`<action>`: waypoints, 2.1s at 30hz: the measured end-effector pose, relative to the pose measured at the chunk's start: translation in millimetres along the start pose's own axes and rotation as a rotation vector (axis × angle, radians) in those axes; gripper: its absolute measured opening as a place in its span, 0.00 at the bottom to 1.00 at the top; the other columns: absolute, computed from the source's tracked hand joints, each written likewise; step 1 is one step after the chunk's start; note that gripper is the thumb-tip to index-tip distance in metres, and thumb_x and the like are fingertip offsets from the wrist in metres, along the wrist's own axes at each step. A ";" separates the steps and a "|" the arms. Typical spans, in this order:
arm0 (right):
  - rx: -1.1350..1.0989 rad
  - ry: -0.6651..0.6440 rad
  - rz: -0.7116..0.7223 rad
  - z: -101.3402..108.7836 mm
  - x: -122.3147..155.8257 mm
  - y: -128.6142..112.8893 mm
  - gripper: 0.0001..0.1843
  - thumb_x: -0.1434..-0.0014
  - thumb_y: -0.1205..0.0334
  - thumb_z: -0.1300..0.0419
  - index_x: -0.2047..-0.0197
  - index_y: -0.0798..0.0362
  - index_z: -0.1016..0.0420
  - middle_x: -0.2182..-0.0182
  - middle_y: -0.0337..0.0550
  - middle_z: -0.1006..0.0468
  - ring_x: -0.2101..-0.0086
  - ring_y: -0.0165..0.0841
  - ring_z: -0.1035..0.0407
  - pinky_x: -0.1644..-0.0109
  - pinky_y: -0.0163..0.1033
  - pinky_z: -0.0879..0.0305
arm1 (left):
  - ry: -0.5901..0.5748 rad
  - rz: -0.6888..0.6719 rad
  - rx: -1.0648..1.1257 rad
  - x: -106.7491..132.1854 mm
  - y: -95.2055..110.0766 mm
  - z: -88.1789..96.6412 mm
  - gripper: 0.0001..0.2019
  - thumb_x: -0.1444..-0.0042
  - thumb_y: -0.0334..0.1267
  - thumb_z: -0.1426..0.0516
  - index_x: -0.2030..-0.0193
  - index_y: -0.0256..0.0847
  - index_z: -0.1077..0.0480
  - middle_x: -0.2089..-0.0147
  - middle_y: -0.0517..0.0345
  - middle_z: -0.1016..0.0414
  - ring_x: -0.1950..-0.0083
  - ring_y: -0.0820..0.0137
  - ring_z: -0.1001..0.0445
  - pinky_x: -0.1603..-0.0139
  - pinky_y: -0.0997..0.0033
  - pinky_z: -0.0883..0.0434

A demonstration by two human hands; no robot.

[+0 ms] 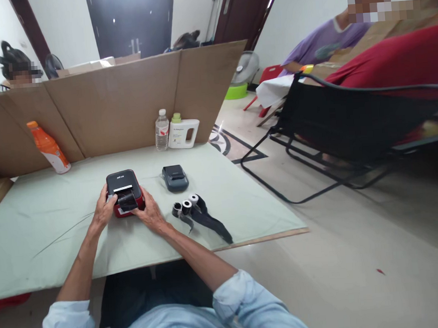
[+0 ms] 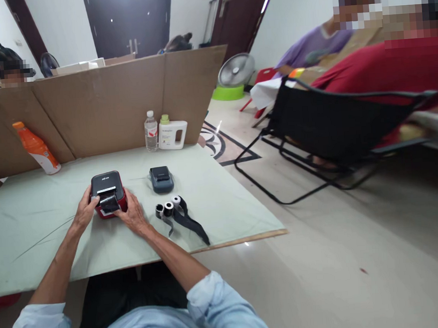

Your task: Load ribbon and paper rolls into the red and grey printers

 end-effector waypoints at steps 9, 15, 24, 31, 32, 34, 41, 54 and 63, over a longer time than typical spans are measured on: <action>-0.008 -0.009 -0.021 -0.7 -1.1 -0.7 0.51 0.43 0.46 0.27 0.24 0.49 0.43 0.31 0.56 0.32 0.33 0.52 0.36 0.29 0.59 0.38 | -0.118 -0.054 -0.065 5.2 2.7 26.2 0.31 0.44 0.54 0.37 0.36 0.43 0.25 0.27 0.43 0.33 0.33 0.51 0.27 0.35 0.50 0.26; 0.004 0.000 -0.009 -0.5 -2.4 -0.2 0.50 0.44 0.48 0.27 0.25 0.50 0.42 0.32 0.57 0.31 0.33 0.51 0.36 0.29 0.58 0.37 | -0.146 -0.115 -0.186 12.5 13.9 26.8 0.29 0.41 0.54 0.39 0.36 0.43 0.24 0.26 0.40 0.35 0.30 0.48 0.30 0.47 0.56 0.19; 0.005 0.009 -0.023 -0.6 -1.8 -3.1 0.49 0.44 0.49 0.27 0.25 0.49 0.42 0.32 0.56 0.30 0.33 0.49 0.35 0.28 0.57 0.39 | -0.128 -0.196 -0.340 17.3 25.1 16.0 0.30 0.43 0.54 0.35 0.36 0.44 0.26 0.25 0.39 0.41 0.30 0.48 0.31 0.49 0.54 0.18; 0.010 0.005 -0.011 -1.7 -3.4 -1.7 0.50 0.44 0.49 0.27 0.25 0.52 0.42 0.32 0.58 0.31 0.34 0.50 0.35 0.29 0.56 0.38 | -0.165 -0.320 -0.415 17.7 27.9 13.8 0.30 0.48 0.47 0.31 0.38 0.43 0.26 0.23 0.40 0.44 0.25 0.46 0.38 0.31 0.42 0.29; 0.010 0.005 -0.010 -1.8 -3.4 -1.4 0.50 0.44 0.48 0.27 0.25 0.52 0.42 0.32 0.59 0.31 0.34 0.50 0.35 0.29 0.56 0.37 | -0.171 -0.337 -0.428 17.4 28.3 13.4 0.29 0.48 0.46 0.31 0.39 0.43 0.25 0.23 0.40 0.44 0.24 0.45 0.39 0.28 0.41 0.33; 0.008 0.001 -0.009 -2.2 -3.2 -0.9 0.50 0.44 0.49 0.27 0.25 0.52 0.42 0.32 0.58 0.31 0.33 0.50 0.35 0.29 0.56 0.37 | -0.185 -0.353 -0.452 16.8 28.5 12.7 0.29 0.48 0.45 0.31 0.39 0.43 0.25 0.23 0.40 0.44 0.23 0.45 0.40 0.25 0.40 0.37; 0.054 0.025 0.020 0.3 -3.3 -4.5 0.52 0.44 0.50 0.26 0.24 0.50 0.45 0.32 0.58 0.32 0.33 0.51 0.36 0.28 0.58 0.38 | -0.199 -0.329 -0.454 15.7 28.5 12.7 0.26 0.43 0.49 0.35 0.39 0.44 0.24 0.23 0.41 0.41 0.24 0.46 0.38 0.26 0.40 0.36; 0.117 0.065 0.254 9.7 -31.0 -52.3 0.21 0.38 0.61 0.35 0.41 0.48 0.23 0.38 0.52 0.25 0.37 0.47 0.33 0.29 0.58 0.38 | -0.172 -0.292 -0.390 13.7 28.6 14.7 0.22 0.37 0.56 0.41 0.45 0.45 0.20 0.27 0.43 0.34 0.27 0.49 0.34 0.26 0.43 0.36; 0.149 0.003 0.241 4.5 -38.6 -50.6 0.25 0.43 0.72 0.44 0.46 0.45 0.18 0.57 0.46 0.19 0.47 0.46 0.30 0.35 0.58 0.33 | -0.269 -0.292 -0.305 11.9 25.0 33.0 0.29 0.48 0.47 0.33 0.38 0.48 0.25 0.25 0.44 0.37 0.29 0.48 0.31 0.48 0.52 0.18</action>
Point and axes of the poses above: each hand's wrist, its own x-axis away from the middle knuckle, its own z-axis out of the back of the hand, y = z × x, the point moved 4 cm from there along -x, towards the middle knuckle
